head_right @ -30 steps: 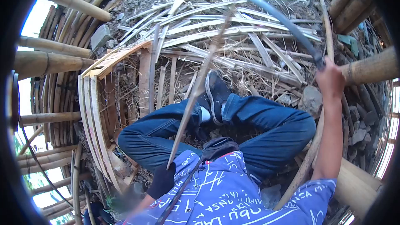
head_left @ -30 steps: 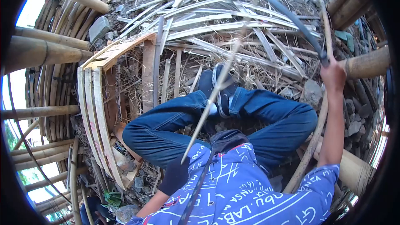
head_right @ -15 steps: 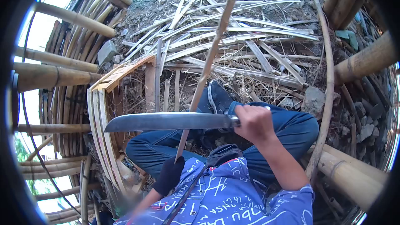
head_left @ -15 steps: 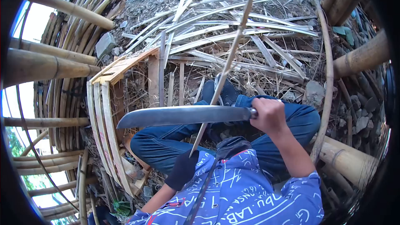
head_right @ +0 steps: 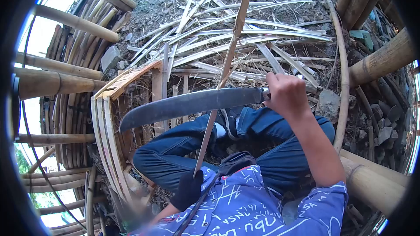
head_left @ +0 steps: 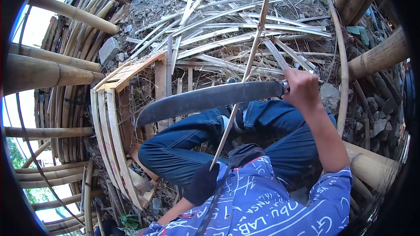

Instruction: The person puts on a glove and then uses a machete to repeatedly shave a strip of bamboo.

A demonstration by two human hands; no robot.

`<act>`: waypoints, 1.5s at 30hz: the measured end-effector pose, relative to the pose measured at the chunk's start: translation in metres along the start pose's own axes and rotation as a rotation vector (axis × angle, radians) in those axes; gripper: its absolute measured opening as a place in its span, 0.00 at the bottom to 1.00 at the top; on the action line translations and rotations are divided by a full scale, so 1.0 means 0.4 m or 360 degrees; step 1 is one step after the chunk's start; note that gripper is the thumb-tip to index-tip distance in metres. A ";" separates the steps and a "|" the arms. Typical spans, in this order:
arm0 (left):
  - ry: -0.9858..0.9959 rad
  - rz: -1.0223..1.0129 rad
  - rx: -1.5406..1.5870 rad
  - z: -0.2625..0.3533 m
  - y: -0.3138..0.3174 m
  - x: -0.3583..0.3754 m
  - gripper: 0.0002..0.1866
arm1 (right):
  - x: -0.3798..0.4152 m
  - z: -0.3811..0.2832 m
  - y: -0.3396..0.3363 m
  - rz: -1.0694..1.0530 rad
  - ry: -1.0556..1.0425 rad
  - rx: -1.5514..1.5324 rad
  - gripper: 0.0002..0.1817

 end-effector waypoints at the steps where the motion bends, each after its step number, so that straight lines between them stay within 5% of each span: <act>1: 0.0208 -0.0016 -0.0089 -0.006 -0.002 0.002 0.04 | -0.006 0.006 -0.001 -0.0002 0.0004 0.0008 0.21; 8: 0.0538 -0.0152 -0.0384 -0.026 -0.008 0.020 0.08 | -0.005 0.029 0.016 0.0167 -0.0123 0.0095 0.11; 18: 0.0506 -0.0076 -0.0179 -0.050 0.001 0.051 0.07 | 0.003 0.080 -0.010 0.0165 -0.0137 0.0181 0.07; 20: 0.0061 0.0005 0.0202 -0.052 0.002 0.061 0.13 | 0.006 0.086 -0.013 0.0164 -0.0158 0.0185 0.08; 24: 0.0337 0.0030 0.0006 -0.089 0.000 0.084 0.13 | 0.010 0.107 -0.009 0.0214 -0.0177 0.0188 0.07; 26: 0.0329 -0.0088 -0.0087 -0.087 -0.003 0.086 0.03 | 0.011 0.106 -0.011 0.0216 -0.0162 0.0219 0.06; 28: 0.0168 -0.0077 -0.0040 -0.112 0.006 0.112 0.04 | 0.018 0.127 -0.017 0.0212 -0.0139 0.0262 0.05; 32: -0.0168 0.0117 -0.0070 -0.203 0.027 0.188 0.08 | -0.010 0.313 -0.064 0.0214 0.0742 0.0583 0.03; 33: -0.0383 0.0186 -0.0059 -0.184 0.024 0.189 0.11 | -0.004 0.346 -0.077 0.0169 0.0870 0.0574 0.05; 36: -0.0293 0.0165 -0.0009 -0.185 0.003 0.178 0.11 | 0.052 0.406 -0.060 0.0175 0.1034 0.0554 0.08; 40: 0.0219 0.0125 -0.0420 -0.182 -0.016 0.123 0.11 | 0.152 0.260 -0.005 0.0185 0.0841 0.0331 0.05; 41: 0.0214 0.0133 -0.0427 -0.173 -0.019 0.107 0.11 | 0.172 0.223 0.009 0.0192 0.0750 0.0130 0.04; 43: -0.0388 0.0299 0.0176 -0.164 -0.025 0.079 0.13 | 0.206 0.130 0.028 0.0153 0.0664 -0.0020 0.05; 45: -0.0272 0.0293 0.0154 -0.183 -0.025 0.071 0.14 | 0.235 0.067 0.057 0.0203 0.0570 -0.0246 0.06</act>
Point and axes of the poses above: each hand's wrist, its own x-axis away from the middle knuckle, its own y-axis out of the palm, z = x × y, the point moved 1 cm from there along -x, towards the middle knuckle, and after that the axes turned 9 degrees about y, right-handed, at the moved point
